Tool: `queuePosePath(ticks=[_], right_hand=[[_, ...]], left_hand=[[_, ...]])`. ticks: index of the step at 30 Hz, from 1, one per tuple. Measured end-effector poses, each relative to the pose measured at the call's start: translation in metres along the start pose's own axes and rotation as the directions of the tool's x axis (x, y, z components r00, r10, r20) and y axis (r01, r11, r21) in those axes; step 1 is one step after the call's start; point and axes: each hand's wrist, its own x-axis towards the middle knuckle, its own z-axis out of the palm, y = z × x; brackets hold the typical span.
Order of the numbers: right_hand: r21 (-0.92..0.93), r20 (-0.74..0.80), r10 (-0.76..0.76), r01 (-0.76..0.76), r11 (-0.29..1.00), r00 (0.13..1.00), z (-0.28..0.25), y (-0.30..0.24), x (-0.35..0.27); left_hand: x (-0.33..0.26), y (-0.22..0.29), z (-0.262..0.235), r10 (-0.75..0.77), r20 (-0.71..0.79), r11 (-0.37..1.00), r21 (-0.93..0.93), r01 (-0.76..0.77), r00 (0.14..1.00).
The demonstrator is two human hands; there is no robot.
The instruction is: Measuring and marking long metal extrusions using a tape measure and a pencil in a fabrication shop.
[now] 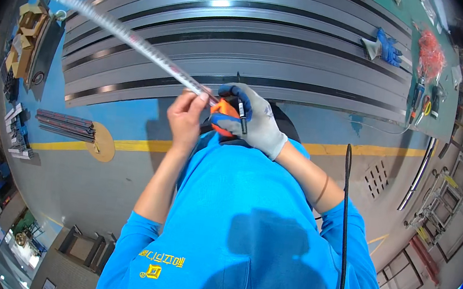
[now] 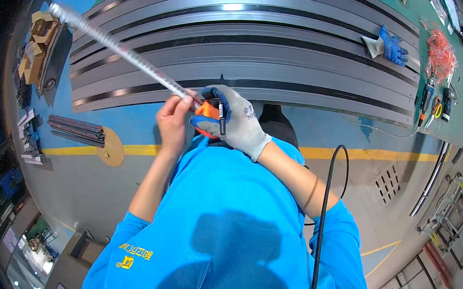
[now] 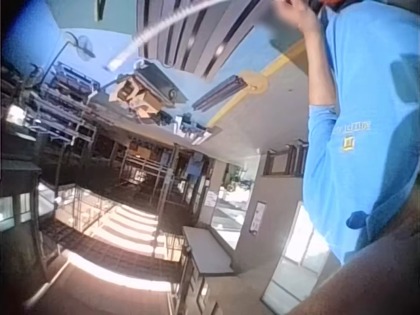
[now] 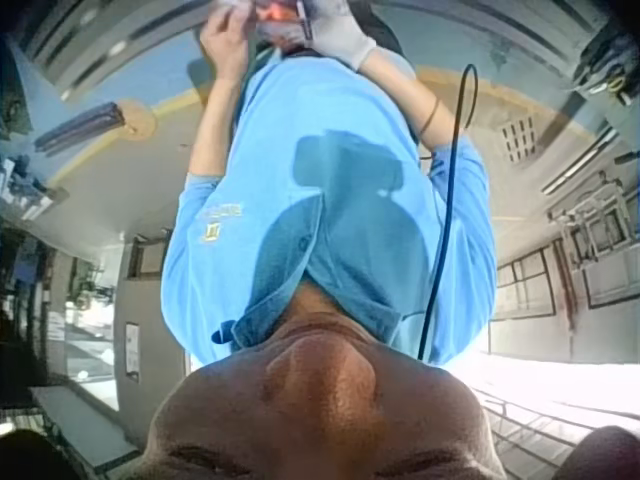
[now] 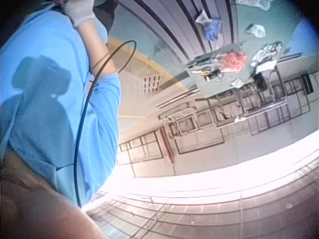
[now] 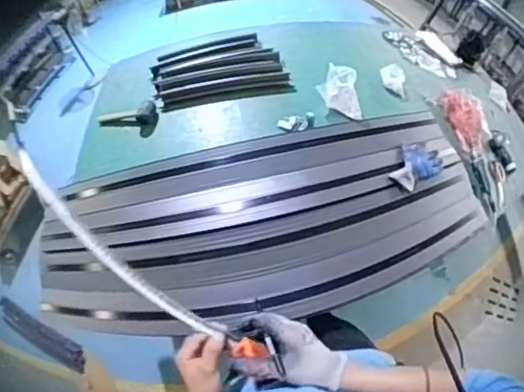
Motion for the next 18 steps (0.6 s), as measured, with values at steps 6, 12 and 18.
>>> queuePosePath(ticks=[6, 12, 18], right_hand=[[0.315, -0.19, 0.3, -0.232, 0.92, 0.935, -0.044, 0.062, 0.015], [0.033, -0.363, 0.154, -0.153, 0.988, 0.919, -0.032, 0.129, 0.023], [-0.297, -0.372, 0.011, -0.131, 0.946, 0.928, -0.03, 0.145, 0.029]], left_hand=[[-0.016, -0.007, 0.003, -0.208, 0.07, 0.809, -0.548, 0.212, 0.976], [-0.029, -0.019, -0.02, -0.249, 0.16, 0.812, -0.503, 0.296, 0.955], [-0.023, -0.02, -0.021, -0.264, 0.14, 0.82, -0.489, 0.298, 0.954]])
